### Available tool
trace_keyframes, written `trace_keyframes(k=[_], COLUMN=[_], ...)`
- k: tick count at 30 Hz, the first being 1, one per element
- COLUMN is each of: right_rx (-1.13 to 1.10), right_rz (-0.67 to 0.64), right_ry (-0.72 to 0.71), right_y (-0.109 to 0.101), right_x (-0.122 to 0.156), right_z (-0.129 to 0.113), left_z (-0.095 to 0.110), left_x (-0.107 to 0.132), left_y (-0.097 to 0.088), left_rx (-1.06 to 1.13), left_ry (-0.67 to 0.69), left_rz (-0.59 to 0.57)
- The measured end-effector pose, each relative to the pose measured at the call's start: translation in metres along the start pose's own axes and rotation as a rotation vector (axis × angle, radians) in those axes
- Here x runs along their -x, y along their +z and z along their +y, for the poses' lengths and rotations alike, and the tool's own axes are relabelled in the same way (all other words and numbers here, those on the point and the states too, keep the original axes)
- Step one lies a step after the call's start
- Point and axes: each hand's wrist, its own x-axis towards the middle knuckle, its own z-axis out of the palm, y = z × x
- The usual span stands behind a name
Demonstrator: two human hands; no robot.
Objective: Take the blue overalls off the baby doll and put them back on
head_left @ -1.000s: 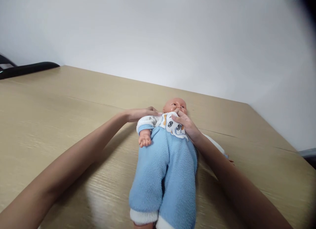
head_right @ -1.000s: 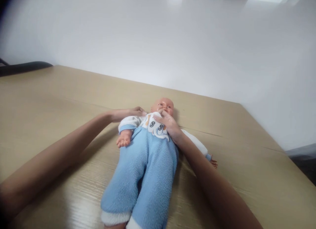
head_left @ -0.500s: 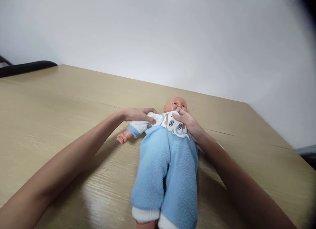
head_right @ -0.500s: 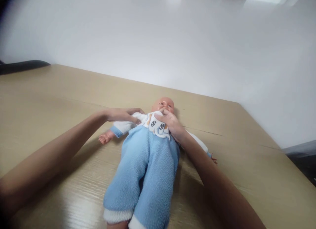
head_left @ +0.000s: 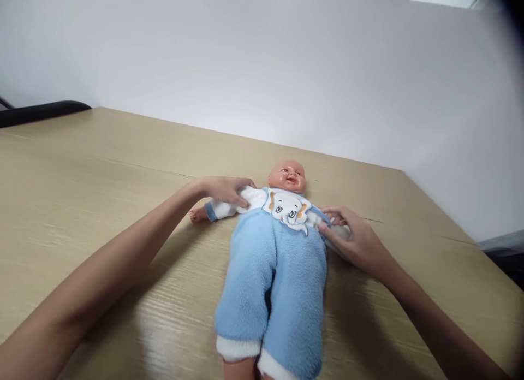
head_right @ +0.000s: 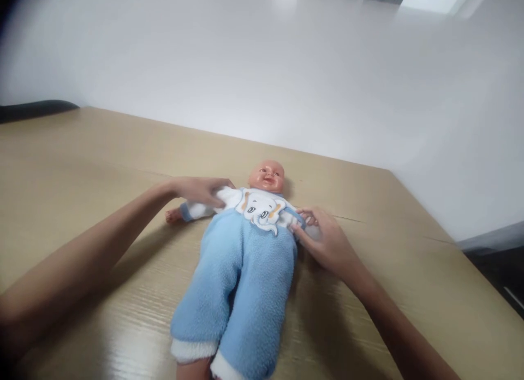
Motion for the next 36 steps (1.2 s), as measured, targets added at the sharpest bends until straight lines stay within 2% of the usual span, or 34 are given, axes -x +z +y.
trace_keyframes(k=[3,5,7,10,13,15,18,22,24,27,29,33,36], right_rx=[0.102,0.124,0.095,-0.012,-0.170,-0.263,-0.407,-0.739,-0.830,-0.863,-0.827,-0.686,-0.542], right_rz=[0.041,0.035,0.021,0.018,0.042,0.147,0.309,0.357,0.371,0.316,0.235,0.115,0.081], right_ry=[-0.025,-0.020,-0.006,0.059,0.149,0.167,0.160,0.145,0.105,0.029,-0.028,-0.174,-0.263], right_y=[-0.003,-0.005,-0.006,-0.005,-0.004,-0.006,-0.010,-0.007,0.000,0.015,0.026,0.038,0.036], right_x=[0.034,0.054,0.069,0.078,0.075,0.069,0.054,0.025,0.008,-0.013,-0.021,-0.018,-0.008], right_z=[0.028,0.045,0.058,0.066,0.066,0.062,0.054,0.040,0.033,0.026,0.024,0.025,0.025], left_z=[0.017,0.037,0.064,0.100,0.120,0.124,0.121,0.118,0.118,0.118,0.117,0.112,0.115], left_x=[0.012,0.018,0.015,-0.009,-0.046,-0.064,-0.075,-0.070,-0.066,-0.062,-0.060,-0.055,-0.051], left_y=[-0.003,0.001,0.012,0.040,0.066,0.076,0.082,0.082,0.082,0.084,0.086,0.089,0.089], left_rx=[-0.134,-0.175,-0.147,-0.206,-0.327,-0.341,-0.294,-0.172,-0.131,-0.172,-0.257,-0.393,-0.318], left_ry=[-0.018,0.025,0.126,0.348,0.445,0.435,0.478,0.639,0.716,0.818,0.846,0.913,0.922], left_rz=[0.111,0.273,0.447,0.569,0.531,0.487,0.478,0.513,0.544,0.604,0.692,0.903,0.927])
